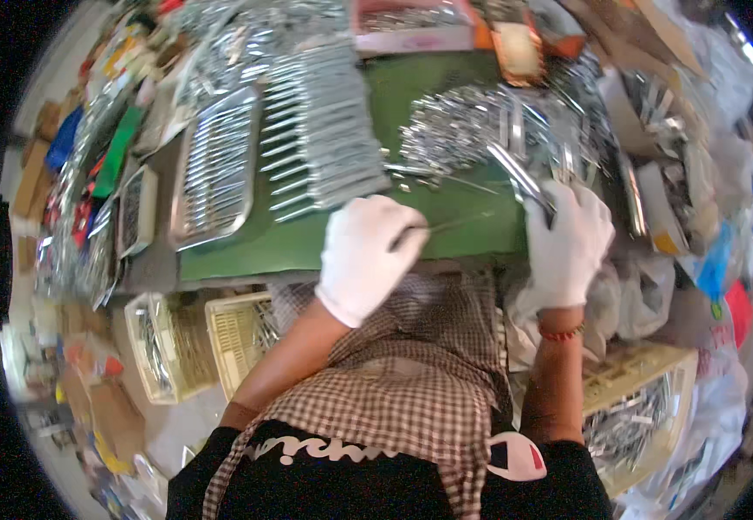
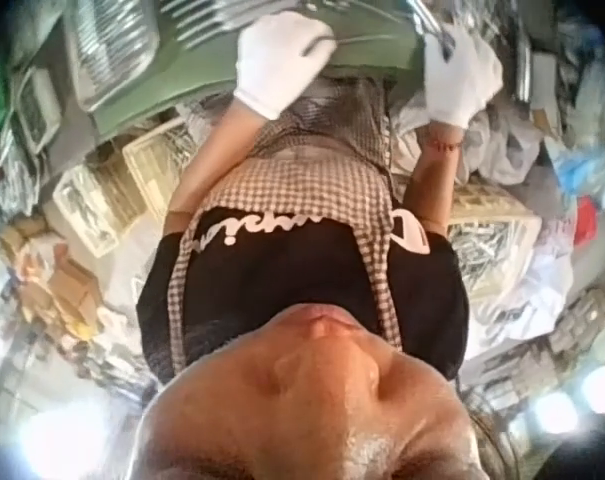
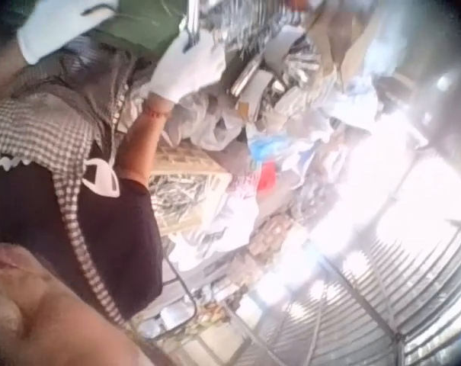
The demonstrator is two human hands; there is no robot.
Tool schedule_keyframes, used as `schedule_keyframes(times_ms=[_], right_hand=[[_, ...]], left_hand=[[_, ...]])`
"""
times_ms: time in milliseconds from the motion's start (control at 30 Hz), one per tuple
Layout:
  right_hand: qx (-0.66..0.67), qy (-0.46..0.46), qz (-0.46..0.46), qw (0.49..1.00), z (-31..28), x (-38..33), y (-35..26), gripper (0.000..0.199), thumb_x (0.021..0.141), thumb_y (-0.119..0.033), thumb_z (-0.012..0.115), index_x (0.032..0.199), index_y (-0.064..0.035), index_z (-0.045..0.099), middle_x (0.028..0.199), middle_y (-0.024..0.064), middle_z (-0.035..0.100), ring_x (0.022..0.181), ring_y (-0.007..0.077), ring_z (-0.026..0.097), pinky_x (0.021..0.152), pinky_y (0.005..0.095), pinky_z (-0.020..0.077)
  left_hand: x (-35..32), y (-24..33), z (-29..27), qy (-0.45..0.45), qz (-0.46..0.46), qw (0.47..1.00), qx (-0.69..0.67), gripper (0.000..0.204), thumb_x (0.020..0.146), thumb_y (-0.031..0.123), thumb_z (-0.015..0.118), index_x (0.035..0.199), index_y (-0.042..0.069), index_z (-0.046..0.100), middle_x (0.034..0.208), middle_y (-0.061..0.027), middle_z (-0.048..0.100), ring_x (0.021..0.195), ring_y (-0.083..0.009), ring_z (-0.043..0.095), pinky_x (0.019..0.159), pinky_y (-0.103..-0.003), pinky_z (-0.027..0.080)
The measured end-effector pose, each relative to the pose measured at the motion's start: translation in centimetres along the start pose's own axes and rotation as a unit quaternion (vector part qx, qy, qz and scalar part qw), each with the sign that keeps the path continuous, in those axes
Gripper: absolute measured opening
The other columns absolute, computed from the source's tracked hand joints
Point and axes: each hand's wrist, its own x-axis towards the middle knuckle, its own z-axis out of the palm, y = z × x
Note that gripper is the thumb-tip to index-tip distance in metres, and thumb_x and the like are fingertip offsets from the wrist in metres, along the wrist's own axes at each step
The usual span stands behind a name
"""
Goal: Assembling metal tubes into a circular base unit at a workshop bench.
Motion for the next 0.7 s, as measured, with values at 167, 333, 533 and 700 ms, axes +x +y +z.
schedule_keyframes(times_ms=[167,333,533,700], right_hand=[[-0.004,-0.055,-0.012,0.998,-0.3,0.1,0.8,0.021,0.077,-0.016,0.068,0.093,-0.0037,0.063,0.096,0.0152,0.061,0.094,0.0353,0.054,0.082,0.0441,0.0416],[0.000,0.041,-0.052,0.998,-0.6,0.3,0.5,0.021,0.083,-0.010,0.063,0.102,-0.0009,0.058,0.101,0.0151,0.058,0.095,0.0304,0.055,0.087,0.0402,0.0422],[0.396,-0.193,-0.092,0.893,-3.6,-0.7,-10.9,0.022,0.083,-0.004,0.057,0.104,0.0015,0.056,0.092,0.0105,0.057,0.085,0.0191,0.055,0.081,0.0296,0.0442],[0.394,-0.164,-0.359,0.830,-2.1,0.6,-19.4,0.023,0.079,-0.016,0.065,0.099,-0.0048,0.061,0.089,0.0128,0.062,0.076,0.0310,0.059,0.072,0.0373,0.0482]], left_hand=[[-0.2,0.4,0.2,0.039,0.002,0.999,-0.014,0.014,0.074,0.021,0.065,0.081,0.009,0.065,0.079,-0.0090,0.060,0.076,-0.0290,0.058,0.070,-0.041,0.046],[-2.0,0.6,-0.4,0.153,0.024,0.978,-0.138,0.022,0.077,0.017,0.068,0.097,0.008,0.066,0.088,-0.0066,0.059,0.082,-0.0249,0.058,0.073,-0.036,0.045],[-4.3,0.1,-2.8,0.150,-0.074,0.855,-0.491,0.034,0.084,0.017,0.067,0.114,0.002,0.060,0.102,-0.0071,0.054,0.090,-0.0157,0.054,0.081,-0.028,0.044],[-9.5,-2.5,-9.1,0.238,-0.136,0.773,-0.572,0.019,0.088,0.009,0.059,0.106,0.000,0.060,0.101,-0.0069,0.060,0.089,-0.0134,0.058,0.080,-0.026,0.048]])
